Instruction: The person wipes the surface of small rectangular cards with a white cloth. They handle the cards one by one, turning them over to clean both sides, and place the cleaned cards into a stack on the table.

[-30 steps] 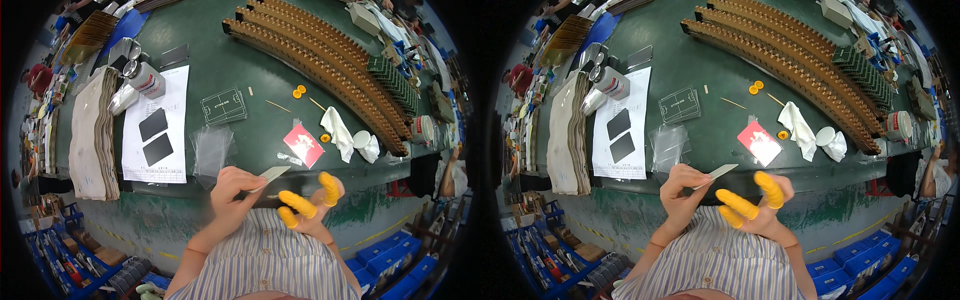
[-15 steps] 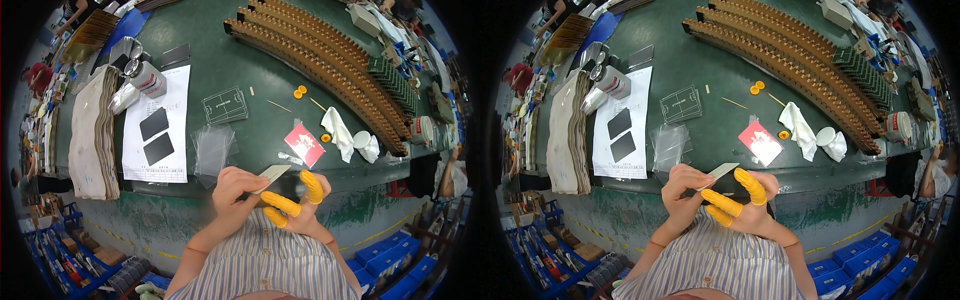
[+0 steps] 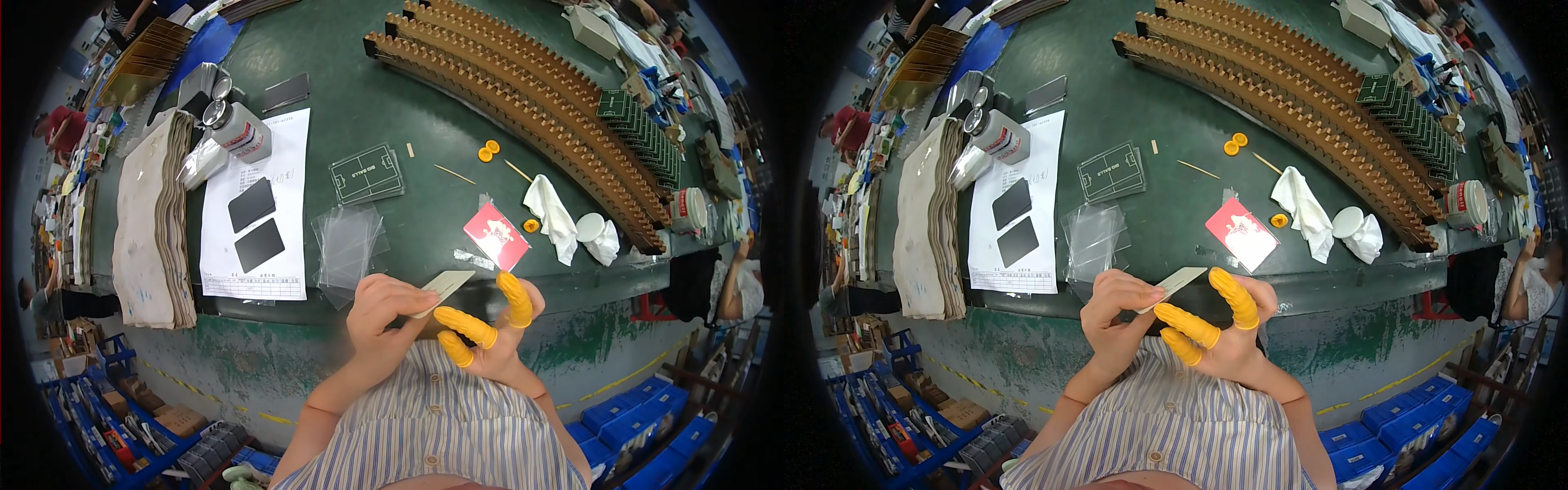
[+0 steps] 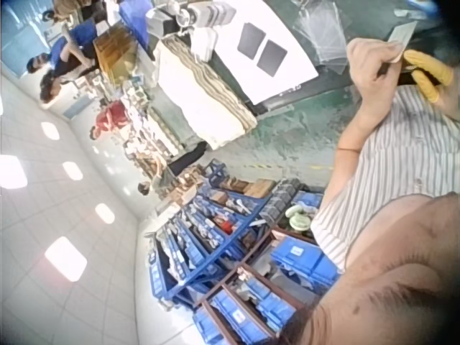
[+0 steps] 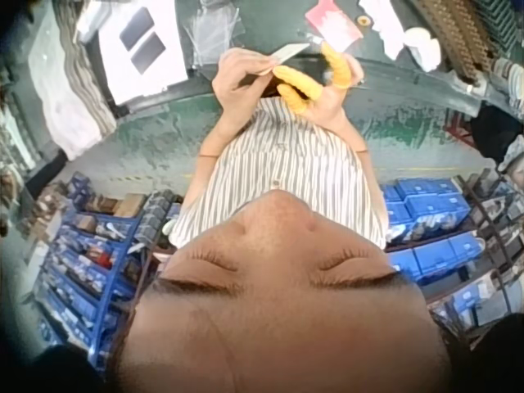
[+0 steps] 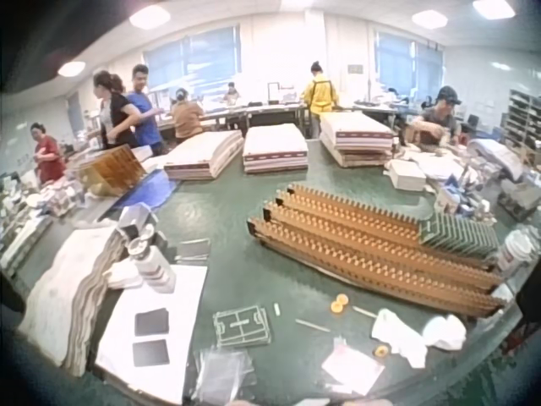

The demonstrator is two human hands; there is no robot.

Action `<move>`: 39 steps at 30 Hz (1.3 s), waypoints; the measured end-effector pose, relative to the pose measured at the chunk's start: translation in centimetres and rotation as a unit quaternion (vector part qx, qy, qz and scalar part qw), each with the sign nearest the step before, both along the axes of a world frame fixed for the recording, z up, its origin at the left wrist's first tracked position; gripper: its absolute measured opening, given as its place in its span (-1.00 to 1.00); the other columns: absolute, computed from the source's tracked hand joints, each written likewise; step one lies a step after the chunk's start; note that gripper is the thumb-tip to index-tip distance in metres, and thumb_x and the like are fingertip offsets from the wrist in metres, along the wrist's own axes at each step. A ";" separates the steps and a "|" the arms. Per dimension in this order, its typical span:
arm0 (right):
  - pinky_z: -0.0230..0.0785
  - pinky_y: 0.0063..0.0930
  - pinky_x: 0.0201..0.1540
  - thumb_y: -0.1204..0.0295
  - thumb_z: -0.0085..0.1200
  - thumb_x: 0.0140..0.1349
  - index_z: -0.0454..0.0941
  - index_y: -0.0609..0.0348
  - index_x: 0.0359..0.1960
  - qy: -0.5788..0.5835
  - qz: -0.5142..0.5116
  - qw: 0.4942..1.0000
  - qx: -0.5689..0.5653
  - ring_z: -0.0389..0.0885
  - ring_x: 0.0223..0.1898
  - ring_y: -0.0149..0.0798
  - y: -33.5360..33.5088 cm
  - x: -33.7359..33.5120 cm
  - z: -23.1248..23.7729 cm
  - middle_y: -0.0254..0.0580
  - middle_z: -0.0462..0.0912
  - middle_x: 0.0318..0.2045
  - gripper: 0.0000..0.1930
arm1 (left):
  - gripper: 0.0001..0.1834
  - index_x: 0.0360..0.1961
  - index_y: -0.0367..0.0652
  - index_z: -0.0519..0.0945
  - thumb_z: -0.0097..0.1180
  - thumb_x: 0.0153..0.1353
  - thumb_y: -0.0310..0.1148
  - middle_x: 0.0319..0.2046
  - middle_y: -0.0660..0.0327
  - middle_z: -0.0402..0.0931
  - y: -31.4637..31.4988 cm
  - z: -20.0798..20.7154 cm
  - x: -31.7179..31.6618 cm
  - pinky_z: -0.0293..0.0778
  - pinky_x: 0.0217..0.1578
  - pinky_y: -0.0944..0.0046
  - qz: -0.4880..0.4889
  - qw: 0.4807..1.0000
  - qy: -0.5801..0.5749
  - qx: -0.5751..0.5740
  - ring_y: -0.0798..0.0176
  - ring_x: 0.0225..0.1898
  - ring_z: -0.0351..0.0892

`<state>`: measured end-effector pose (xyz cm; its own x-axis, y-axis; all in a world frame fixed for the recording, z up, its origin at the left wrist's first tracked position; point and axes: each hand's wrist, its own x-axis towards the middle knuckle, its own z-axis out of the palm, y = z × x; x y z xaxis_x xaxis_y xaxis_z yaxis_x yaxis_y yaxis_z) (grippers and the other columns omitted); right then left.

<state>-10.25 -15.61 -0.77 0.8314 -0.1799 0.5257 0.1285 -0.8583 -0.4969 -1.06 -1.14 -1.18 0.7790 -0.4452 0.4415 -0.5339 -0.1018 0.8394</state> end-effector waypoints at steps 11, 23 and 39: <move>0.10 -0.28 0.06 0.21 0.26 -0.03 0.66 -0.32 -0.21 -0.010 -0.010 1.000 0.022 0.08 0.09 -0.08 -0.2 0.1 -0.5 -0.22 0.27 0.08 -0.72 | -0.78 -0.47 -0.18 0.61 0.27 -0.19 -0.69 -0.43 0.24 0.64 0.0 0.0 -0.1 0.29 -0.15 0.28 0.004 1.000 0.019 -0.005 0.28 -0.35 0.59; 0.05 -0.25 0.06 0.19 0.24 0.02 0.68 -0.31 -0.22 -0.020 -0.038 0.999 0.023 0.10 0.06 -0.09 -0.8 0.0 -0.7 -0.21 0.27 0.14 -0.76 | -0.78 -0.50 -0.18 0.59 0.32 -0.18 -0.68 -0.46 0.23 0.63 -0.3 0.1 -0.2 0.28 -0.19 0.31 0.015 0.999 0.030 -0.015 0.31 -0.39 0.56; 0.03 -0.26 0.07 0.23 0.27 -0.02 0.70 -0.24 -0.24 -0.033 -0.059 0.997 0.024 0.12 0.06 -0.07 -1.0 0.2 -1.3 -0.17 0.27 0.17 -0.76 | -0.77 -0.49 -0.18 0.55 0.32 -0.15 -0.69 -0.44 0.20 0.64 0.0 -0.3 -0.3 0.30 -0.22 0.33 0.011 0.998 0.044 -0.033 0.31 -0.38 0.54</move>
